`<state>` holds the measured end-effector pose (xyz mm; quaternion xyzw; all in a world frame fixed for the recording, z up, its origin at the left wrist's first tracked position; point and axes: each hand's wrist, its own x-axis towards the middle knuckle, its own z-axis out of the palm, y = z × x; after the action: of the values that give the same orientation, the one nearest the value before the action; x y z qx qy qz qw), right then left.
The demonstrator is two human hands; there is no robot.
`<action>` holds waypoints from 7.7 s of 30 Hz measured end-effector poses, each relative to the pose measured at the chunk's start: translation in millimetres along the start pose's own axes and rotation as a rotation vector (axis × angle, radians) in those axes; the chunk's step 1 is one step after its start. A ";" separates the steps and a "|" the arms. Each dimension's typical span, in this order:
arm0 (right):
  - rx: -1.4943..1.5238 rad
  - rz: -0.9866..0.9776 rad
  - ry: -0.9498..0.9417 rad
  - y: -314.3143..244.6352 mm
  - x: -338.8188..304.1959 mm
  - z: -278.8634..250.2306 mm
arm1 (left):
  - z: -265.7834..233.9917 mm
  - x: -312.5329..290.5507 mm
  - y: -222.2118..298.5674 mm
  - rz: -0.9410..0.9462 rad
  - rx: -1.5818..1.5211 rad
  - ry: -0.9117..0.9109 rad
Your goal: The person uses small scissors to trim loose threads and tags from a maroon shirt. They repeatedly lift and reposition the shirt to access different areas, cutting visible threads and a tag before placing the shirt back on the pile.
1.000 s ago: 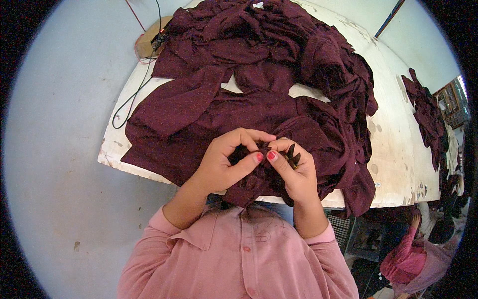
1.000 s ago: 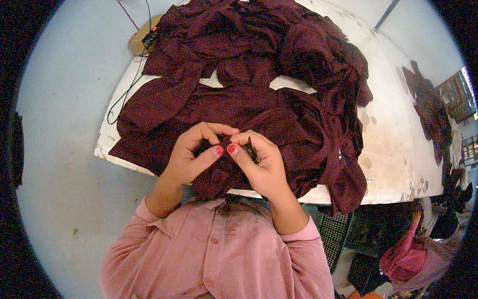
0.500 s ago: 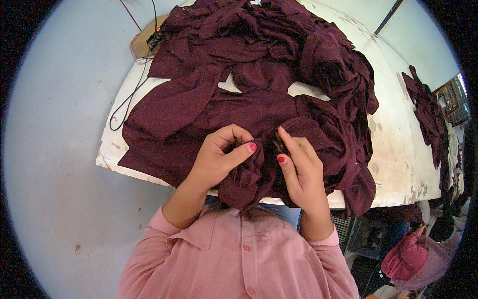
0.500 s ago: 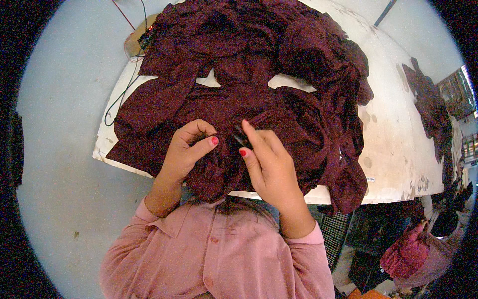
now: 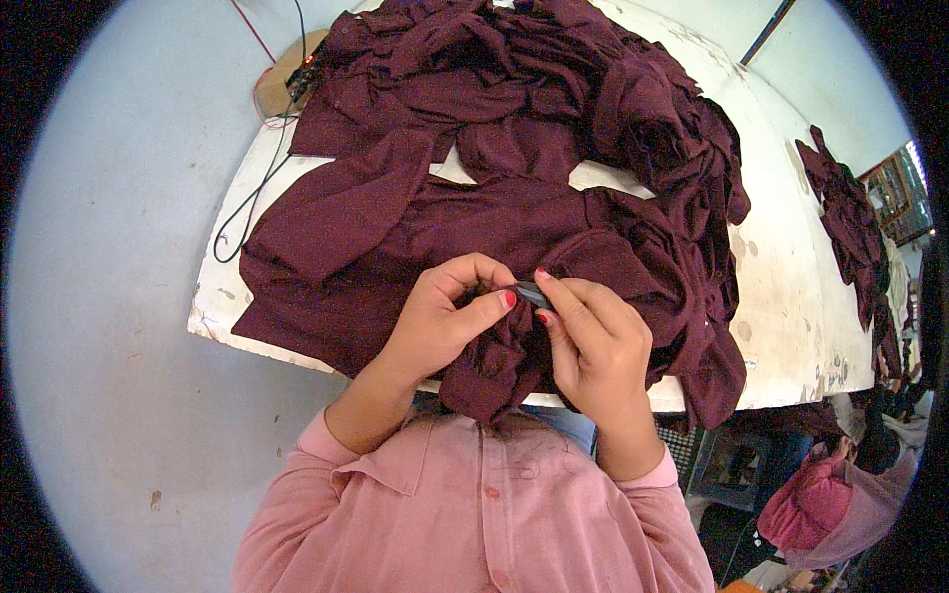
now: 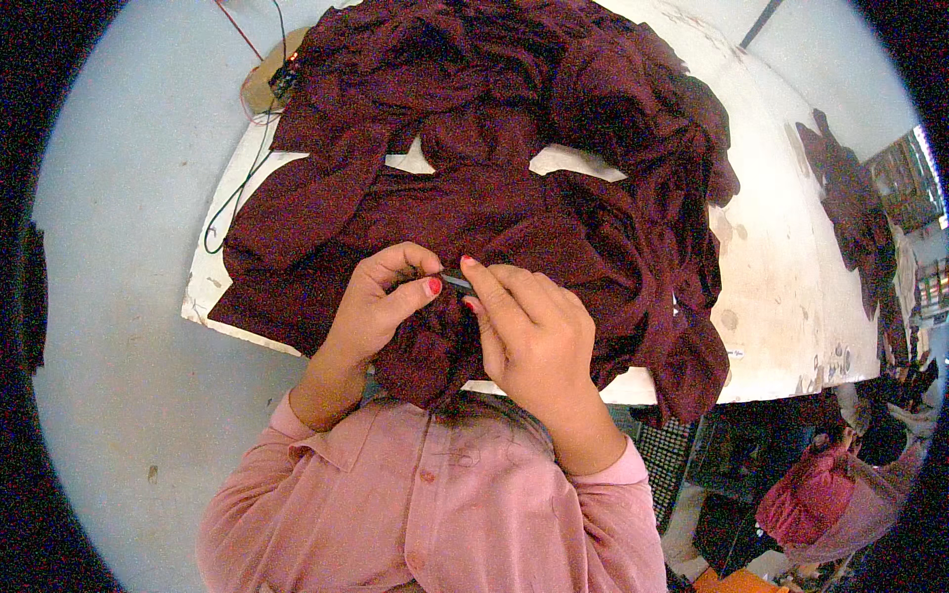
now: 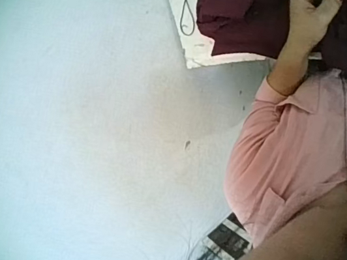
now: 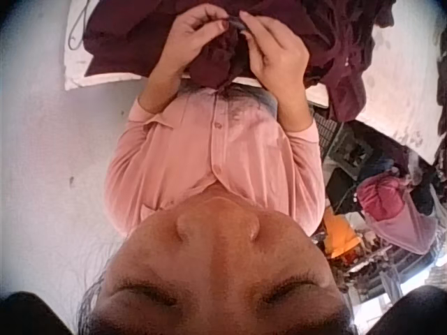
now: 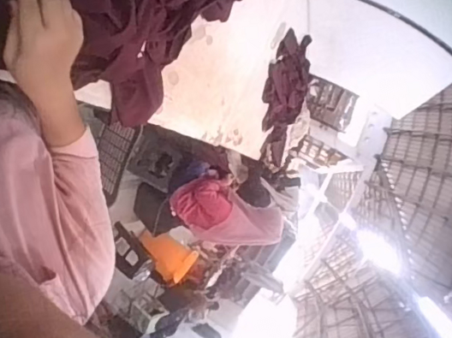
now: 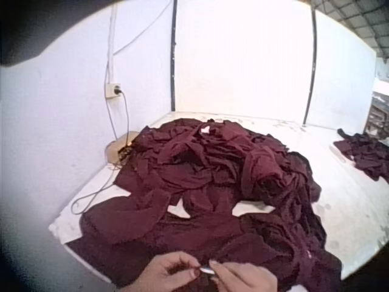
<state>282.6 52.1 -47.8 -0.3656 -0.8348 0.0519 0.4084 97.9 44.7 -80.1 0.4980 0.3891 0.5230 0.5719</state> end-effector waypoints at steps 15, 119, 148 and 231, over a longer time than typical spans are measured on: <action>-0.030 0.018 -0.014 -5.8 0.1 -0.4 | 5.2 -2.3 -5.3 0.089 0.071 0.042; 0.262 0.178 0.136 -2.8 -11.1 -0.1 | 2.3 -18.9 -3.7 0.639 0.461 0.057; 1.495 0.895 0.736 22.5 -2.3 14.5 | 6.1 -41.8 7.0 0.068 0.502 -0.090; 0.602 0.468 0.147 5.3 -7.9 20.0 | -12.8 -25.0 11.1 0.175 -0.745 0.238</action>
<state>274.3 55.0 -68.2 -0.4128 -0.6444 0.3602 0.5334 79.5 21.6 -73.7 0.2235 0.1924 0.7291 0.6176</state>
